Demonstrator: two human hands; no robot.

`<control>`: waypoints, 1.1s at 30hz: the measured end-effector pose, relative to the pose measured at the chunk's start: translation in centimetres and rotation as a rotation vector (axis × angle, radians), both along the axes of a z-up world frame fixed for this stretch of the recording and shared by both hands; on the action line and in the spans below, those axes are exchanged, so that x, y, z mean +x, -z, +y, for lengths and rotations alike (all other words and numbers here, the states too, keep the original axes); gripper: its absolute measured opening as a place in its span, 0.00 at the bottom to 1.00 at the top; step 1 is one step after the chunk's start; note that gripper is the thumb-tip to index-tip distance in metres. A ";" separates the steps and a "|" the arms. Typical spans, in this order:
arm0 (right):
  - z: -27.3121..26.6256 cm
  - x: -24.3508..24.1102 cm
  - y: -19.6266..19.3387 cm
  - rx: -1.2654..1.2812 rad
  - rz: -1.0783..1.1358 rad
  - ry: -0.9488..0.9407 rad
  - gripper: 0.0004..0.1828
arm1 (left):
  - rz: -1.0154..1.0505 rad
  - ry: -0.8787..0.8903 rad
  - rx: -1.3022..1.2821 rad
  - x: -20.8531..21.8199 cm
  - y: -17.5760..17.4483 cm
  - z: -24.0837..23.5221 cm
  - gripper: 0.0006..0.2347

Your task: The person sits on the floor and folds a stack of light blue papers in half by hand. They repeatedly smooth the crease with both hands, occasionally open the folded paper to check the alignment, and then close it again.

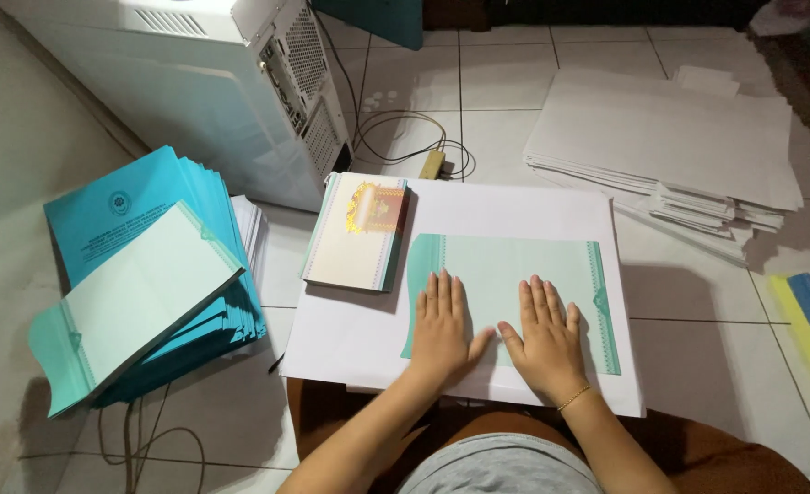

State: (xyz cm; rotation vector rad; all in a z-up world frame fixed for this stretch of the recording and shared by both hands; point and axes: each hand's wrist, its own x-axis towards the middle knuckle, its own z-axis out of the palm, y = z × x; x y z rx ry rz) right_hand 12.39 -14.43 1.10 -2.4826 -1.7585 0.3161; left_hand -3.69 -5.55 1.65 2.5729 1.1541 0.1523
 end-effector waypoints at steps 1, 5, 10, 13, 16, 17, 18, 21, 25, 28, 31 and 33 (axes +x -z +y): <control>0.1 0.3 0.7 0.000 0.003 0.004 0.41 | 0.003 0.004 0.000 -0.6 1.2 -1.0 0.42; -0.1 0.1 0.3 0.072 0.004 -0.011 0.42 | -0.039 0.108 0.078 -1.8 0.4 -2.6 0.41; 0.0 0.2 -0.2 0.005 0.029 0.001 0.41 | 0.007 -0.009 0.019 2.1 0.8 5.1 0.42; -0.1 0.0 -0.5 -0.002 0.040 0.004 0.41 | 0.001 -0.131 0.098 3.9 2.0 8.5 0.43; -0.1 0.0 -0.6 0.002 0.055 0.004 0.41 | 0.015 -0.152 0.089 3.2 1.4 6.7 0.42; -0.2 0.0 -0.5 0.003 0.046 -0.002 0.42 | 0.028 -0.121 0.055 2.4 0.9 5.1 0.42; -0.1 0.0 -0.4 0.006 0.039 -0.005 0.42 | 0.042 -0.086 0.025 1.5 0.3 3.7 0.42; -0.1 -0.1 -1.2 0.005 0.062 -0.002 0.41 | -0.002 0.001 -0.023 -1.2 -0.7 -1.8 0.40; -0.1 -0.1 -1.1 0.016 0.071 0.000 0.41 | -0.003 0.041 -0.060 -1.1 -0.4 -1.6 0.42; -0.2 0.0 -0.7 0.016 0.055 -0.009 0.41 | 0.001 0.007 -0.023 1.1 0.9 2.7 0.42; -0.2 0.0 -0.8 0.018 0.061 -0.004 0.41 | 0.017 -0.089 0.094 3.2 2.6 7.5 0.43; -0.2 0.0 -0.7 0.031 0.058 -0.008 0.41 | 0.024 -0.164 0.099 4.0 3.5 9.6 0.43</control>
